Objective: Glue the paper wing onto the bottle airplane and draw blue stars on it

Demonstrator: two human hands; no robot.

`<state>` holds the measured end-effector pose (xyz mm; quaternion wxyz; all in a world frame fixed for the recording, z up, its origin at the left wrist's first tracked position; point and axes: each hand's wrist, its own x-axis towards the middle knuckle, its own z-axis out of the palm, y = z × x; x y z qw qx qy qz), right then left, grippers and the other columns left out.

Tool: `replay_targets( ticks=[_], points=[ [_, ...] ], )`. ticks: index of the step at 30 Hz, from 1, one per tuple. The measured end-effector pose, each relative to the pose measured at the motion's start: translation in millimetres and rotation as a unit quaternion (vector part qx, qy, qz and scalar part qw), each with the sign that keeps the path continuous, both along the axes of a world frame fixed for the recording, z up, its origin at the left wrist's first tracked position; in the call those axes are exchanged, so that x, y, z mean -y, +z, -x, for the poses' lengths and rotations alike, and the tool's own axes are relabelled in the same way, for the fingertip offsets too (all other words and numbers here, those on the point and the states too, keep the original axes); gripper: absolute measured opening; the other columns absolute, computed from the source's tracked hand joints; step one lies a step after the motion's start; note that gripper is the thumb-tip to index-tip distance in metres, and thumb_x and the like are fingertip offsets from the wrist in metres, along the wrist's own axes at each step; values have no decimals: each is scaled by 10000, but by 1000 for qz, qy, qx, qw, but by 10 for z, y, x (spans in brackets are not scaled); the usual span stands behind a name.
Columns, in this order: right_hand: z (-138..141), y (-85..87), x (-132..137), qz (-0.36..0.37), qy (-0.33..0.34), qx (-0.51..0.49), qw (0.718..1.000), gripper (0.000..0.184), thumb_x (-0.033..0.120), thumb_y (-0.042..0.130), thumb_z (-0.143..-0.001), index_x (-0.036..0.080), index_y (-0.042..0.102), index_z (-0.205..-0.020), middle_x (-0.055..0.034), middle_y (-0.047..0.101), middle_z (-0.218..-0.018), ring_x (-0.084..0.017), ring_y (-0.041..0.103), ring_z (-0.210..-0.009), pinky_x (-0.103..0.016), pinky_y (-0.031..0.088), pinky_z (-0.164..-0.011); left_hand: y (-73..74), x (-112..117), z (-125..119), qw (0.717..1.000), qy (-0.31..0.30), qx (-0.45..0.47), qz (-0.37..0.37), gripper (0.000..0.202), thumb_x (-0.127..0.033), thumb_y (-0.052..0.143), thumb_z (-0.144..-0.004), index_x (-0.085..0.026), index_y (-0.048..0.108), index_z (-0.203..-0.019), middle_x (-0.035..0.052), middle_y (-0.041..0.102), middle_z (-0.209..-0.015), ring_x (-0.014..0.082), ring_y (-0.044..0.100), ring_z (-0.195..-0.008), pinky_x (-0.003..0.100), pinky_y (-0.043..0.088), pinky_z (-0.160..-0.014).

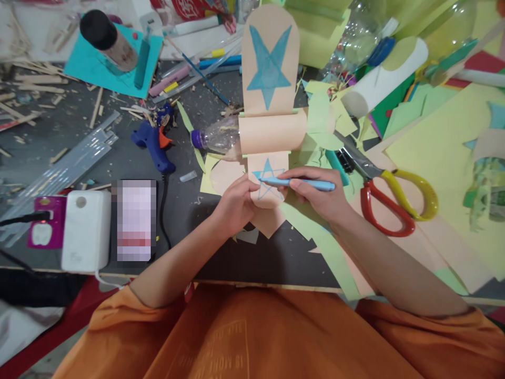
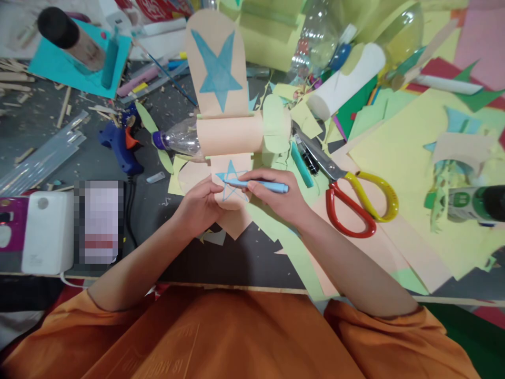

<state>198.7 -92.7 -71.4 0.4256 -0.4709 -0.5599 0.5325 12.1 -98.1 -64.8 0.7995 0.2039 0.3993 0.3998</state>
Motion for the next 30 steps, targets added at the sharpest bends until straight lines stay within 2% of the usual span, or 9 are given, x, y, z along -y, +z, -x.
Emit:
replay_targets(
  ticks=[4,11,23,30],
  points=[
    [-1,6,-3,8,3,14,1000,153,366,763,-840,234,840,-835,-35,797,-768,-148,645,-592,-288,533,-550,-5,-1,3,1000,-4,-1,-3,184,-206,610,-715,-166,736,-842,61,752,-845,218,686,-845,327,504,-898],
    [13,3,6,-3,-16,-8,1000,141,323,743,-842,222,840,-857,-15,776,-716,-86,495,-446,-247,433,-439,-15,-1,-1,1000,12,7,7,213,-194,635,-693,-166,745,-873,48,766,-869,208,699,-866,306,504,-891],
    [12,3,7,8,-15,4,1000,179,387,742,-847,227,822,-828,-13,748,-681,-101,509,-453,-257,433,-443,2,-3,4,1000,3,-8,11,226,-205,627,-693,-162,739,-885,57,764,-879,218,699,-872,318,496,-901],
    [16,12,6,1,-26,-17,1000,119,299,730,-826,225,825,-822,8,720,-636,-82,474,-420,-242,409,-416,7,6,-3,1000,10,-9,14,235,-194,624,-696,-165,749,-894,50,776,-891,216,707,-900,308,499,-907]
  ],
)
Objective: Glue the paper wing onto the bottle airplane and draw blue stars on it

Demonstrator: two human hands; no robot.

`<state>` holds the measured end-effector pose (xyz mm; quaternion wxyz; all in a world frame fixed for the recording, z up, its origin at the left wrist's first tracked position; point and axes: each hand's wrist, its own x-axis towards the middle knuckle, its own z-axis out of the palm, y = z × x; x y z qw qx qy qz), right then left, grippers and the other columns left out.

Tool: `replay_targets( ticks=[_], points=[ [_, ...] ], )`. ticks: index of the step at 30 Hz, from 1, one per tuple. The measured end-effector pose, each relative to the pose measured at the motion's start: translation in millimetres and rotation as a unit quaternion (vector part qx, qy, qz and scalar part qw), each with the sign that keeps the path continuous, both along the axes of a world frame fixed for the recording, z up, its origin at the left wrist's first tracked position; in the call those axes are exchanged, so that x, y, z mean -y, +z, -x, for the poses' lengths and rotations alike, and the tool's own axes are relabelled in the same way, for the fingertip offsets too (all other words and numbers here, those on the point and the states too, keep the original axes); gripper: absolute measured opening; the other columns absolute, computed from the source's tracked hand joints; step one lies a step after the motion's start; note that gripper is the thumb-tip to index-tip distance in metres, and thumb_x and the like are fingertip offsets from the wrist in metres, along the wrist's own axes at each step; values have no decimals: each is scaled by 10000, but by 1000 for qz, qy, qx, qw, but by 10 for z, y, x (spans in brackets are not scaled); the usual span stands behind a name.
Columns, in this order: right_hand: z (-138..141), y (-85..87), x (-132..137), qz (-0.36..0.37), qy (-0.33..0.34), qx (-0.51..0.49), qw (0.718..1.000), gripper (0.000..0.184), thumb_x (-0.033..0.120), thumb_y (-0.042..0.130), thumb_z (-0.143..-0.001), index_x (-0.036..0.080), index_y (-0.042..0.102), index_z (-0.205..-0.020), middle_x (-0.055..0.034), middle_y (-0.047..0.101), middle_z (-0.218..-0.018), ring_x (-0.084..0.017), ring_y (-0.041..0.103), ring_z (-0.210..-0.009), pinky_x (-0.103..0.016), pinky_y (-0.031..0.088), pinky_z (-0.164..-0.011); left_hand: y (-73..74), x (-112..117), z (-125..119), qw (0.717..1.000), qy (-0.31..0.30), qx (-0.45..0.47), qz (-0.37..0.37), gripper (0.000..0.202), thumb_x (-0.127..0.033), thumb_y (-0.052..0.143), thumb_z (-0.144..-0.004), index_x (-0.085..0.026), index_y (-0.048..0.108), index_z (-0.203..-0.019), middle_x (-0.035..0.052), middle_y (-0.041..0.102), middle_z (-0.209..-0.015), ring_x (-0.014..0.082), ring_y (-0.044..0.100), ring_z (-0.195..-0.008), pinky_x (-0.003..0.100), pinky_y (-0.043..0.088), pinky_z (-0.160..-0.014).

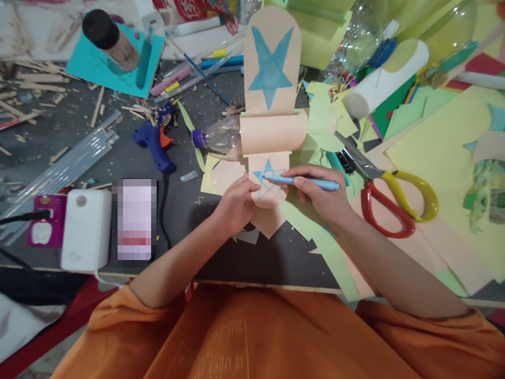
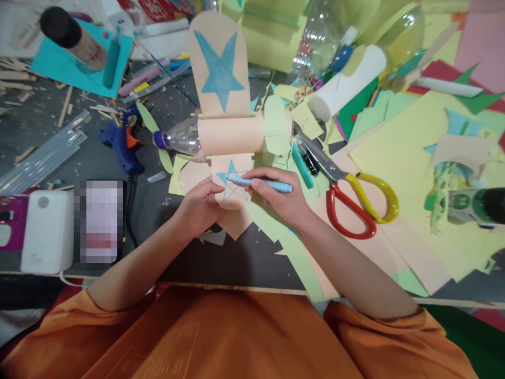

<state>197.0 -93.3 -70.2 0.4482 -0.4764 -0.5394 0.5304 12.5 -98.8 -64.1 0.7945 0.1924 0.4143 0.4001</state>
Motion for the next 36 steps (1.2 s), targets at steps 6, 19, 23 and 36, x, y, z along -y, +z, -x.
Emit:
replay_targets(
  ticks=[6,19,23,36],
  points=[
    [20,15,-1,7,-16,-8,1000,122,266,719,-796,223,833,-804,7,712,-616,-86,493,-425,-236,403,-403,-25,-1,5,1000,0,7,-1,243,-191,624,-699,-170,756,-901,52,778,-892,221,707,-906,314,496,-916],
    [24,8,-12,-20,0,-42,999,164,182,719,-824,259,862,-851,18,751,-662,-68,515,-425,-205,420,-405,-20,-3,11,1000,2,15,3,249,-183,635,-691,-160,753,-908,36,781,-864,207,718,-900,295,501,-902],
    [27,12,-9,-18,-10,-38,999,147,201,728,-811,259,860,-837,28,722,-611,-68,484,-405,-211,417,-397,-25,-5,16,1000,1,22,4,247,-179,630,-693,-164,763,-901,34,790,-880,195,714,-885,281,500,-877],
    [26,-18,7,-6,-31,-24,999,123,226,733,-812,250,851,-836,19,724,-624,-79,503,-419,-222,412,-392,-32,-4,19,1000,-7,14,1,255,-184,623,-712,-169,744,-936,45,782,-928,215,707,-929,308,486,-908]
  ],
)
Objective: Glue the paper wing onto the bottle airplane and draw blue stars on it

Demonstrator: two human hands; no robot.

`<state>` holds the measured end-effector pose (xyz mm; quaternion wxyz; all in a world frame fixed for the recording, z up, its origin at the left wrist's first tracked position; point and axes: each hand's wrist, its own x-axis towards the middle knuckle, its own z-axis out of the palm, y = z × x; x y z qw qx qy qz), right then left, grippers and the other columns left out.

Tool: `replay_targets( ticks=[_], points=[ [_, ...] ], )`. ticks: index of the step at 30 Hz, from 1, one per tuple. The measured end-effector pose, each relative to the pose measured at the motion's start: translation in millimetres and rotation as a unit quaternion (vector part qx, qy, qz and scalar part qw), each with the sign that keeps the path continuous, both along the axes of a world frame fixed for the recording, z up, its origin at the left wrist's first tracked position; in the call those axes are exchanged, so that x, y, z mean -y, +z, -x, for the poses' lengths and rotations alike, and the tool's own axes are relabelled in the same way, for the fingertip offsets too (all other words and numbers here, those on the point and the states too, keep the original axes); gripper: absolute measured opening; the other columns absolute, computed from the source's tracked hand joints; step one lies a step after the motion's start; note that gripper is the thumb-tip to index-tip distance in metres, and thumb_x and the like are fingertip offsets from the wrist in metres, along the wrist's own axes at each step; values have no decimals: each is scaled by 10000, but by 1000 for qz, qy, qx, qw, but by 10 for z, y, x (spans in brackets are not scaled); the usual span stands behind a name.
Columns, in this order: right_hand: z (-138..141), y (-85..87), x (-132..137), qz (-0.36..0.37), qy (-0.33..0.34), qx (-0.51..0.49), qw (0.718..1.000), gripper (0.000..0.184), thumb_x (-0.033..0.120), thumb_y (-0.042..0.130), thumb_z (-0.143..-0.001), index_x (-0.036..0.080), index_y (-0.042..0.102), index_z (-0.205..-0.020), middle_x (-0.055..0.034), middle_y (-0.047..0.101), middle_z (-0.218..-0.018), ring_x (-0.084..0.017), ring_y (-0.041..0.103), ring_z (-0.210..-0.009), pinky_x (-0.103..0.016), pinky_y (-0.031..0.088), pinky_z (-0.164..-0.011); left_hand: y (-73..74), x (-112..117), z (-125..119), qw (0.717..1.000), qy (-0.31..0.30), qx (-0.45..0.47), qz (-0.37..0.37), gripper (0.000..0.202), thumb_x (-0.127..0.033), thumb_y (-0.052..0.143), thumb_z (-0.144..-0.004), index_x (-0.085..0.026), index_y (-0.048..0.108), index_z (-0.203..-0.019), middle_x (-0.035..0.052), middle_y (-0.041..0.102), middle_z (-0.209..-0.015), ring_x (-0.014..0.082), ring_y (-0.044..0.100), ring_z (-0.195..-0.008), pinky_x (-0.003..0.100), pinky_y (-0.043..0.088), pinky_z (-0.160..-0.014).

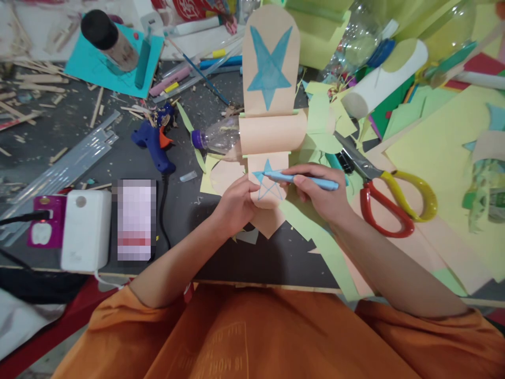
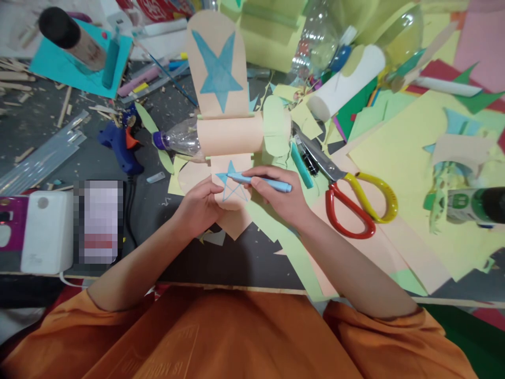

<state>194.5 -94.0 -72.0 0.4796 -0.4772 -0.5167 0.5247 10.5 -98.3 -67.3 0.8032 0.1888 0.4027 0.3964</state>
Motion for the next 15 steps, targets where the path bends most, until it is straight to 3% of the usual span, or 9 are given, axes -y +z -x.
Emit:
replay_targets(
  ticks=[6,10,15],
  points=[
    [-45,-42,-27,-13,-27,-50,998,111,361,768,-838,279,818,-781,17,750,-636,-83,475,-371,-253,412,-366,-1,-1,-7,1000,8,-14,22,256,-183,643,-690,-154,742,-924,54,766,-896,209,696,-893,306,491,-887],
    [-58,-50,-42,-3,-27,-109,994,199,482,809,-820,284,837,-818,4,792,-713,-100,560,-407,-280,475,-415,0,-9,-6,999,12,-2,29,289,-176,653,-689,-158,749,-960,39,768,-913,184,684,-864,284,491,-843],
    [-56,-53,-43,-26,-31,-79,996,261,551,866,-780,297,848,-839,10,760,-669,-111,614,-453,-274,482,-434,18,-8,-1,999,12,17,28,249,-176,662,-688,-161,754,-918,23,763,-886,158,671,-830,262,492,-818]
  ],
)
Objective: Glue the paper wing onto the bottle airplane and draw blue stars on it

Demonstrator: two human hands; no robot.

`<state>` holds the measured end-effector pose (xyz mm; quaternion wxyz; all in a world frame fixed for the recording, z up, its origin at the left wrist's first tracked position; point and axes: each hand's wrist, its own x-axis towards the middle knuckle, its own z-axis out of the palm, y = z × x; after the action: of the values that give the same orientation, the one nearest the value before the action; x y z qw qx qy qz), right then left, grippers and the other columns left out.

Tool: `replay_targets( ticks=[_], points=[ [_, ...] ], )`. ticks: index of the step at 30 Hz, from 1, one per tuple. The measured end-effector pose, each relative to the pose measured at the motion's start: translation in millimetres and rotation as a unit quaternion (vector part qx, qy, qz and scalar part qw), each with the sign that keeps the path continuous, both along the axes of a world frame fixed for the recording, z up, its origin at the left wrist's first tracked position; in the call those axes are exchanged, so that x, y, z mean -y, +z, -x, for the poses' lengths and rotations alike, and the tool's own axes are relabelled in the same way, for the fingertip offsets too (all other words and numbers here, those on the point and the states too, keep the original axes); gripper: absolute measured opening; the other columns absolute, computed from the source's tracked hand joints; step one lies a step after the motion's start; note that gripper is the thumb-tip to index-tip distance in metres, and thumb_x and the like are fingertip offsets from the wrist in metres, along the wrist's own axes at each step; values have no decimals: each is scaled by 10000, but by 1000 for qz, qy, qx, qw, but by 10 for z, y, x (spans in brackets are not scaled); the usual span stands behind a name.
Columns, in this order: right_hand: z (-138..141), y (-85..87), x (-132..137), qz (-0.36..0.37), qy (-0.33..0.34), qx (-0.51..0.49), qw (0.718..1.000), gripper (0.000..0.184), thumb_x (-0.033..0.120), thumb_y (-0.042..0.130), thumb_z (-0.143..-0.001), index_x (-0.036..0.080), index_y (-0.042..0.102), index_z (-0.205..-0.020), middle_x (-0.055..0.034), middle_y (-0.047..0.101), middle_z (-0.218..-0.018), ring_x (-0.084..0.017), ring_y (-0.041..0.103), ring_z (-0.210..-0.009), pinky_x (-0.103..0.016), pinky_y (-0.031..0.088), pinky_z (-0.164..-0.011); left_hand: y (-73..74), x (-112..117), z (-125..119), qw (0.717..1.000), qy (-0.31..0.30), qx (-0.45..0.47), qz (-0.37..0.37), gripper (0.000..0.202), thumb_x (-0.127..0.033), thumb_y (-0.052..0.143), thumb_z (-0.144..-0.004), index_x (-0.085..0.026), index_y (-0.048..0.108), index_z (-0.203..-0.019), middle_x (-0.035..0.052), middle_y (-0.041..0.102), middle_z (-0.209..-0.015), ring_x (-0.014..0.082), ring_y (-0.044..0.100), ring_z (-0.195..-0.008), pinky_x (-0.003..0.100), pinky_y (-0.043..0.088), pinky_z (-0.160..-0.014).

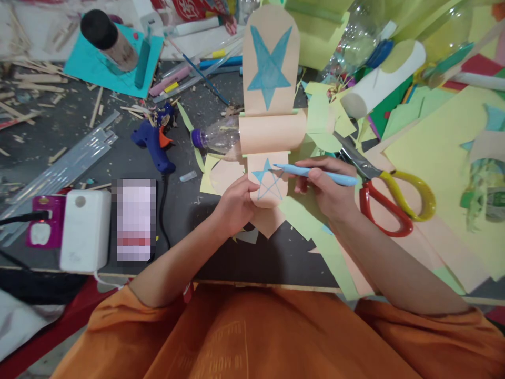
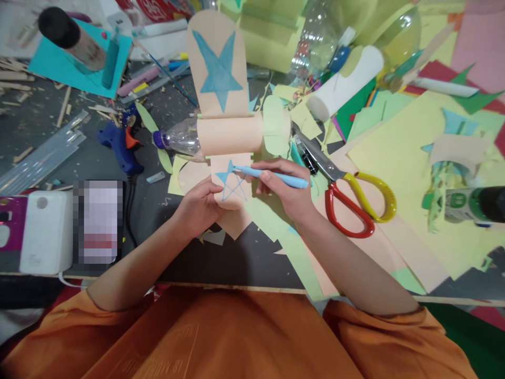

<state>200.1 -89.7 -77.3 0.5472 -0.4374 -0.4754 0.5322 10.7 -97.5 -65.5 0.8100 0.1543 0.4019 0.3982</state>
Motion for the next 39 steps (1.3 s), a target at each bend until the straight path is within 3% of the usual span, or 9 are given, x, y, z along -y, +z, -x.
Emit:
replay_targets(
  ticks=[6,9,15,26,33,39],
  points=[
    [-7,-53,-2,-30,-5,4,1000,226,479,872,-805,270,790,-825,38,717,-633,-106,630,-478,-251,511,-453,1,22,15,1000,-19,-14,-3,264,-194,712,-674,-162,754,-933,18,773,-894,171,694,-902,262,496,-864],
    [-2,-50,28,-26,4,6,1000,213,479,820,-859,268,796,-876,21,756,-706,-108,658,-513,-249,525,-473,-5,24,1,999,-45,-2,-23,312,-189,738,-671,-175,744,-982,29,784,-931,207,718,-992,286,490,-938],
    [5,60,126,-20,1,99,995,182,442,818,-846,266,781,-875,-23,780,-776,-151,689,-592,-312,594,-565,-18,32,-16,998,-49,11,-23,368,-128,692,-622,-180,740,-983,49,797,-987,230,714,-1067,316,470,-1042],
    [48,93,118,9,46,137,989,142,346,801,-820,261,709,-753,11,758,-698,-156,696,-584,-285,553,-533,-33,25,5,999,-45,-19,-4,311,-157,694,-572,-166,741,-879,26,768,-898,208,685,-980,295,474,-968],
    [42,46,83,23,-1,134,991,140,330,829,-779,244,720,-759,10,733,-690,-146,663,-576,-286,533,-530,-26,16,-8,999,-49,-3,-12,346,-148,689,-602,-176,751,-942,51,780,-941,235,695,-1020,317,483,-961],
    [36,-3,70,21,-26,113,993,174,358,822,-810,252,689,-776,47,637,-575,-122,580,-477,-272,497,-468,-36,13,7,999,-33,-9,10,264,-106,691,-593,-169,735,-846,28,742,-846,174,661,-860,273,493,-854]
  ],
)
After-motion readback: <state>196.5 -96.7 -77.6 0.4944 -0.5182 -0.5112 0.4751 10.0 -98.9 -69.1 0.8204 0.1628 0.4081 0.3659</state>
